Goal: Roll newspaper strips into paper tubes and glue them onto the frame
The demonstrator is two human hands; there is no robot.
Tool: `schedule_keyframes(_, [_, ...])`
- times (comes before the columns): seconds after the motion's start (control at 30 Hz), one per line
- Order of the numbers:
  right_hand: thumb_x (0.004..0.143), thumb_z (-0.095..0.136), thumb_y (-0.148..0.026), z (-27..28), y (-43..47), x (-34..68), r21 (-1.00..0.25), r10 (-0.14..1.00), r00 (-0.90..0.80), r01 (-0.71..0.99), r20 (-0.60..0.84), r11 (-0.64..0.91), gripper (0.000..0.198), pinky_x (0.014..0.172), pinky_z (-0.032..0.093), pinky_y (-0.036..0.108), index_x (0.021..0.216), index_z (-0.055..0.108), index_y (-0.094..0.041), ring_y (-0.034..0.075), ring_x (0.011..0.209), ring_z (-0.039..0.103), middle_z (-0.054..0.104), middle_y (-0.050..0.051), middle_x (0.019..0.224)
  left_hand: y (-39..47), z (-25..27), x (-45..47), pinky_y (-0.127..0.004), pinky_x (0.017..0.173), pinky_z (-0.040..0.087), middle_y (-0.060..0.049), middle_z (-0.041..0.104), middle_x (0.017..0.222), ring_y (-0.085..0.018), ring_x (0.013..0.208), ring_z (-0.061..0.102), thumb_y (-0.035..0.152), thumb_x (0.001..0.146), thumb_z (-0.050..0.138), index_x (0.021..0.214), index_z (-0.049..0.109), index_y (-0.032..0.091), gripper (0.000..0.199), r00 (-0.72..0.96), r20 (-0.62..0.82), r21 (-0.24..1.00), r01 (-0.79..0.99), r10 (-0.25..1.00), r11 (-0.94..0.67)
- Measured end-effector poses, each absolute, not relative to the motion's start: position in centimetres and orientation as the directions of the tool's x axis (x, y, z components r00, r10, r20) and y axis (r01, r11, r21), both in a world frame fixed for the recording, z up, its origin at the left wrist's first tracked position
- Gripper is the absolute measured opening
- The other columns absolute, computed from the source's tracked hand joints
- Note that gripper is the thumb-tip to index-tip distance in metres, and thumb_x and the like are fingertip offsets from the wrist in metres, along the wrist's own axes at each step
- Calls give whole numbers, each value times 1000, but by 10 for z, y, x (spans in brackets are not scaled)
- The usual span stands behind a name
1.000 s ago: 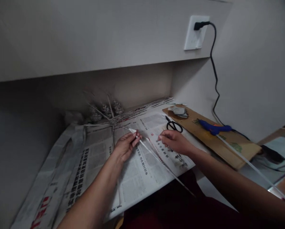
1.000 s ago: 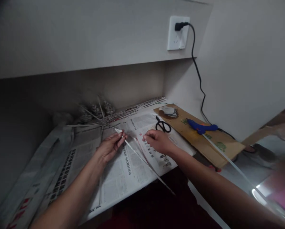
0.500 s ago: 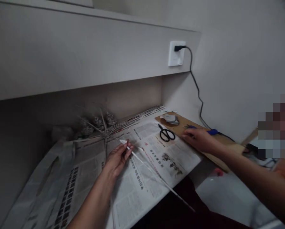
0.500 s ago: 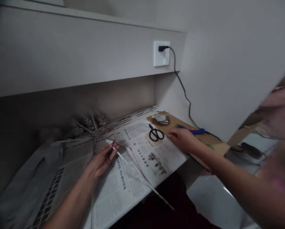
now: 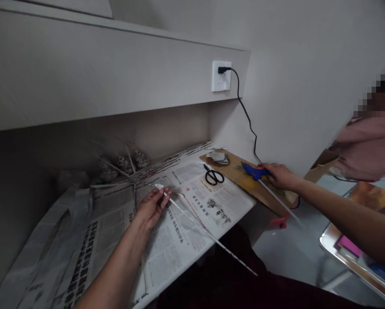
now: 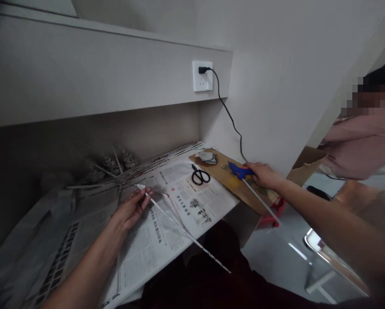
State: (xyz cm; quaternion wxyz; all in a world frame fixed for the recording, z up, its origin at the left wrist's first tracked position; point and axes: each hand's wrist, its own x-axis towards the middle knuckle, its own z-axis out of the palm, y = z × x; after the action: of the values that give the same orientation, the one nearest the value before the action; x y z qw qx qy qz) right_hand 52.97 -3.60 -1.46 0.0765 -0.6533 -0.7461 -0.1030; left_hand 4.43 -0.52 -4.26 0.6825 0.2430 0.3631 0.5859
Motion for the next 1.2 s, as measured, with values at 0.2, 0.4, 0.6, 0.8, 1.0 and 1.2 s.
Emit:
schedule_keyframes(0.2, [76,50,-30,18,-53,512,-578,961,63,809,271,110,52,74,48,32,125,49,-13,24,86,61,64,13,102,-8,-41,47,-23,70,58,-10,69,82,-17,75,70,-1,81,52,78,55,11,13,67,-200,755,-626,978,197])
schedule_keyframes(0.4, [82,48,-46,43,-82,443,-915,997,29,401,64,47,43,52,42,27,113,55,-17,17,64,54,56,6,75,-12,-41,52,-21,58,58,-5,67,73,-18,69,70,-1,75,59,79,57,12,14,60,-195,753,-630,979,189])
schedule_keyframes(0.6, [85,47,-49,32,-104,366,-979,988,-136,201,-70,-41,36,45,38,25,105,54,-20,14,59,49,47,3,71,-22,-37,61,-22,56,57,-5,68,76,-19,70,70,2,68,69,85,58,13,23,76,-146,785,-597,986,162])
schedule_keyframes(0.8, [86,50,-47,20,-104,314,-988,951,-289,138,-109,-71,34,49,40,26,100,56,-16,13,59,48,47,3,71,-28,-32,67,-24,58,57,-6,68,80,-19,69,69,5,64,74,87,60,12,28,101,-104,789,-598,989,144])
schedule_keyframes(1.0, [87,50,-47,8,-93,294,-977,930,-361,215,-73,7,35,51,40,27,98,59,-15,12,57,48,50,2,68,-31,-29,69,-25,62,57,-8,68,84,-19,72,69,4,64,72,89,62,11,28,117,-93,802,-579,989,144])
schedule_keyframes(1.2, [87,48,-49,3,-92,285,-877,944,-325,468,-54,111,34,53,40,26,91,60,-17,12,59,48,55,3,69,-33,-30,71,-24,61,57,-7,68,83,-17,70,68,6,64,73,91,64,11,29,102,-92,824,-551,991,133])
